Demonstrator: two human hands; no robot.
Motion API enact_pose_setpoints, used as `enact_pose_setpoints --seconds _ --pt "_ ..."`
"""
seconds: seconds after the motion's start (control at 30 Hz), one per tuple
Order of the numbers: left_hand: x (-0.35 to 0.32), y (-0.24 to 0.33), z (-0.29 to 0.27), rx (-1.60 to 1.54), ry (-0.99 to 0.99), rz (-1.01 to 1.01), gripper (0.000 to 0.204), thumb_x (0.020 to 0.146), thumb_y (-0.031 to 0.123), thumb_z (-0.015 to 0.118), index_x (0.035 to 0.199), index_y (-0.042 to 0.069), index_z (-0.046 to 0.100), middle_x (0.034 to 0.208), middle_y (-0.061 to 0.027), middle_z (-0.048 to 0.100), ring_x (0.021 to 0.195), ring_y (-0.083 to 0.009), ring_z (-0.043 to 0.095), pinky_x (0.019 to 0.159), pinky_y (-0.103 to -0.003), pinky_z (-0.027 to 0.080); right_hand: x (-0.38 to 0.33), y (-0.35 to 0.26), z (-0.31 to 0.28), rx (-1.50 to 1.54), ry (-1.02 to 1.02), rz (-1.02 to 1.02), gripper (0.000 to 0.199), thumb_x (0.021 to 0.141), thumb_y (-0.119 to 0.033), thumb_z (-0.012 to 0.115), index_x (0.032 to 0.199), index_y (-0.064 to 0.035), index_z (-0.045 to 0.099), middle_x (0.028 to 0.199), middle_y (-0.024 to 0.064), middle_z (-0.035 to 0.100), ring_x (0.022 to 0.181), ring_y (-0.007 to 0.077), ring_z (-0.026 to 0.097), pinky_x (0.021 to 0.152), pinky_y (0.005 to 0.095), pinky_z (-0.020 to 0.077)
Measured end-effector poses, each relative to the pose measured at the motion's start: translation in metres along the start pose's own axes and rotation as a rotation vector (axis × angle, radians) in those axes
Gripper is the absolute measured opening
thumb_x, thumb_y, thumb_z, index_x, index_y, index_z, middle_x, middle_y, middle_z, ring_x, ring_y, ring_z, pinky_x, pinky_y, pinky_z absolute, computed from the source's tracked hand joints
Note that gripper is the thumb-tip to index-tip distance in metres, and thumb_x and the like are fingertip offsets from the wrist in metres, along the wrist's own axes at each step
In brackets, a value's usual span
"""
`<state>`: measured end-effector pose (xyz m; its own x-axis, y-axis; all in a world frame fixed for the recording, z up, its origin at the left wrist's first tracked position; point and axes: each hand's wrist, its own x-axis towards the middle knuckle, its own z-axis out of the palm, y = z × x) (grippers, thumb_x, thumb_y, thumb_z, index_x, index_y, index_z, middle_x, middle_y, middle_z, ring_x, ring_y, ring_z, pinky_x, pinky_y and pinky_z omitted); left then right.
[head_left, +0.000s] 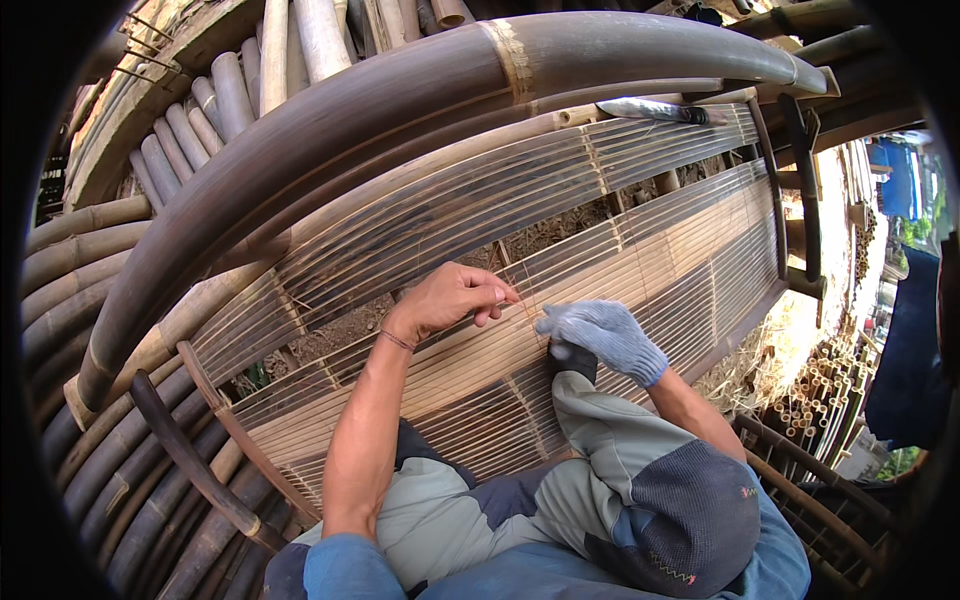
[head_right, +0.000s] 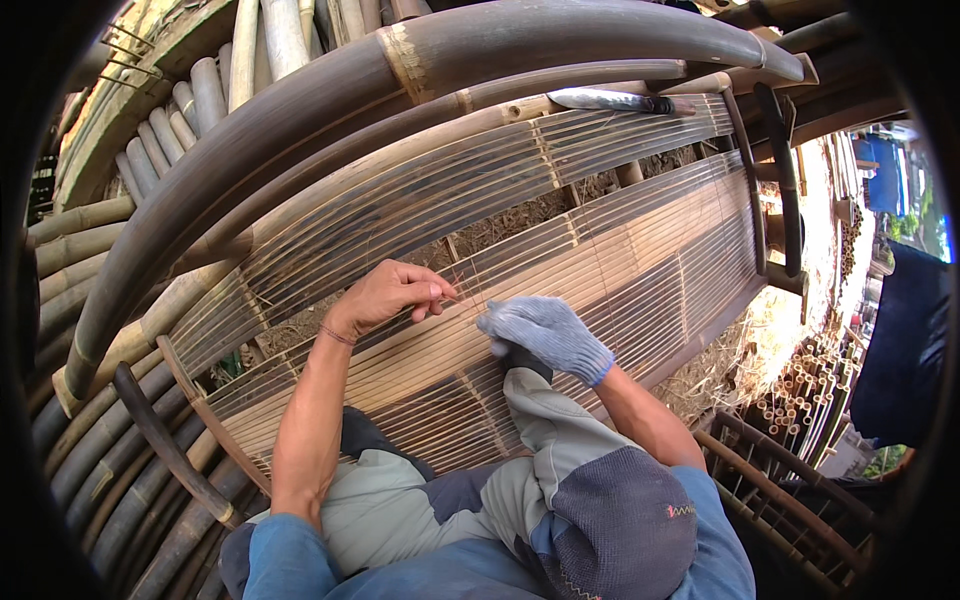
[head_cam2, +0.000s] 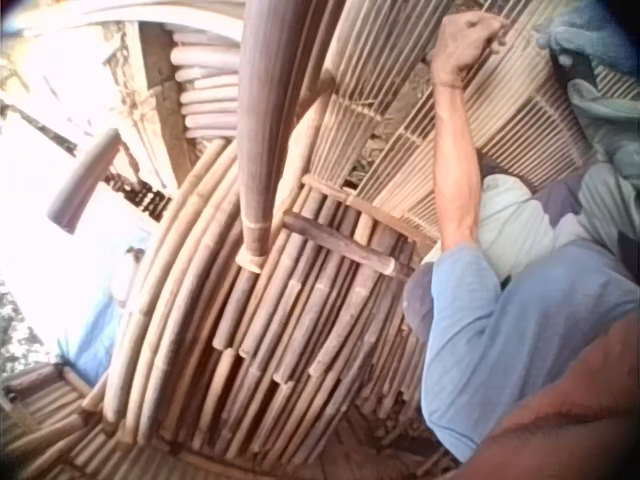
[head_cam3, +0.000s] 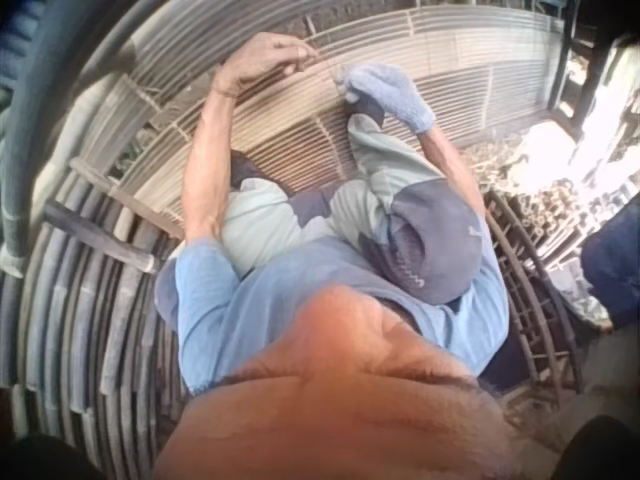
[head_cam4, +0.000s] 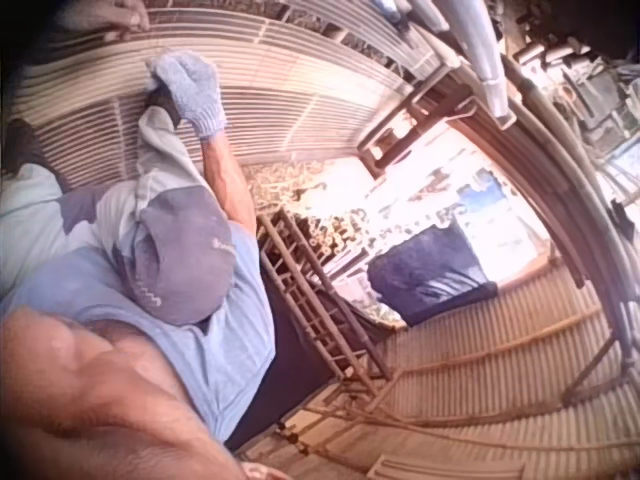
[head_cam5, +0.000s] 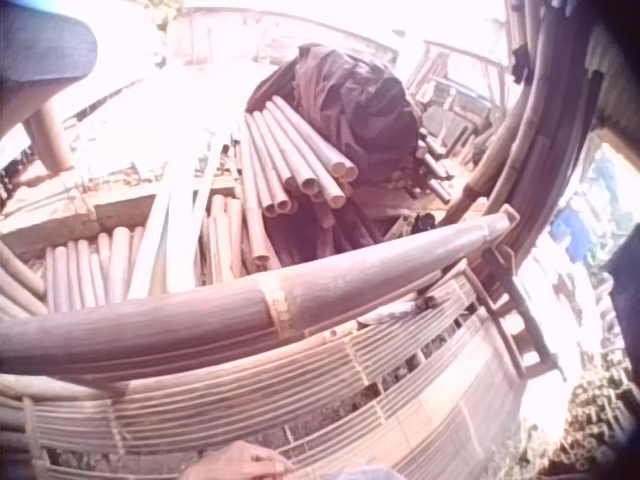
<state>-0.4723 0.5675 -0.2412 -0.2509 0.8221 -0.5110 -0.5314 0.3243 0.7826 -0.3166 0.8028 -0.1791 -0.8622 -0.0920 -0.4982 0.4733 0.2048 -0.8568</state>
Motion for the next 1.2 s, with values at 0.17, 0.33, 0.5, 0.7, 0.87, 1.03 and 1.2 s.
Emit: enact_pose_setpoints --seconds 0.17,0.33,0.5,0.7,0.87,1.03,1.2 --pt "0.027 -0.01 0.011 -0.413 0.449 -0.109 0.029 0.093 0.013 0.064 0.117 -0.004 0.059 0.087 -0.0072 0.071 0.078 -0.0158 0.071 0.072 -0.026 0.055 -0.168 -0.01 -0.076 0.61 0.307 0.013 0.029 0.102 -0.029 0.054 0.083 -0.0084 0.063 0.047 -0.0081 0.036 0.039 0.0054 0.041 0.07 0.038 0.0607" --pt "0.044 -0.018 0.032 -0.174 0.749 0.059 0.026 0.089 0.013 0.061 0.105 -0.006 0.066 0.089 -0.0186 0.073 0.081 -0.027 0.072 0.072 -0.035 0.056 -0.381 -0.005 -0.182 -0.5 0.83 0.382 0.023 0.097 -0.02 0.059 0.08 -0.0055 0.058 0.063 0.0021 0.045 0.056 0.0096 0.052 0.052 0.0249 0.0459" --pt "0.034 -0.03 0.042 0.531 0.841 0.108 0.036 0.095 0.028 0.051 0.101 -0.004 0.067 0.096 -0.0282 0.069 0.093 -0.0427 0.067 0.087 -0.049 0.05 -0.517 0.02 -0.225 -1.458 0.885 1.267 0.026 0.086 -0.026 0.066 0.08 -0.0012 0.067 0.072 0.0158 0.064 0.071 0.0309 0.065 0.07 0.0442 0.0512" --pt "0.038 -0.05 0.056 0.817 0.723 -0.094 0.042 0.101 0.034 0.043 0.088 0.003 0.068 0.093 -0.0217 0.071 0.092 -0.0431 0.066 0.088 -0.055 0.043 -0.271 0.07 -0.16 -1.435 0.762 0.77 0.044 0.081 -0.023 0.07 0.121 -0.0064 0.063 0.123 0.0181 0.06 0.117 0.0353 0.056 0.101 0.0417 0.0442" --pt "0.039 -0.055 0.059 0.806 0.753 -0.11 0.043 0.102 0.036 0.042 0.09 0.004 0.069 0.089 -0.0213 0.071 0.09 -0.0408 0.066 0.086 -0.053 0.042 -0.004 0.071 -0.032 -1.115 0.462 -0.277 0.053 0.084 -0.04 0.074 0.122 -0.0052 0.061 0.119 0.0157 0.059 0.11 0.0314 0.056 0.093 0.0423 0.0469" --pt "0.042 -0.046 0.053 0.814 0.638 -0.201 0.043 0.102 0.036 0.042 0.088 0.005 0.068 0.088 -0.0214 0.07 0.089 -0.0424 0.065 0.086 -0.054 0.039 0.072 0.035 0.036 -1.113 0.248 -0.161 0.031 0.087 -0.034 0.072 0.097 -0.007 0.058 0.095 0.0128 0.064 0.089 0.0343 0.062 0.076 0.0454 0.0512" --pt "0.047 -0.041 0.049 0.758 0.606 -0.306 0.039 0.101 0.036 0.042 0.117 0.009 0.066 0.102 -0.0221 0.07 0.101 -0.0413 0.063 0.094 -0.055 0.034 0.066 0.015 -0.001 -0.062 -0.17 0.598 0.036 0.094 -0.035 0.062 0.087 0.0009 0.062 0.068 0.0086 0.062 0.06 0.0266 0.064 0.055 0.0427 0.0498"
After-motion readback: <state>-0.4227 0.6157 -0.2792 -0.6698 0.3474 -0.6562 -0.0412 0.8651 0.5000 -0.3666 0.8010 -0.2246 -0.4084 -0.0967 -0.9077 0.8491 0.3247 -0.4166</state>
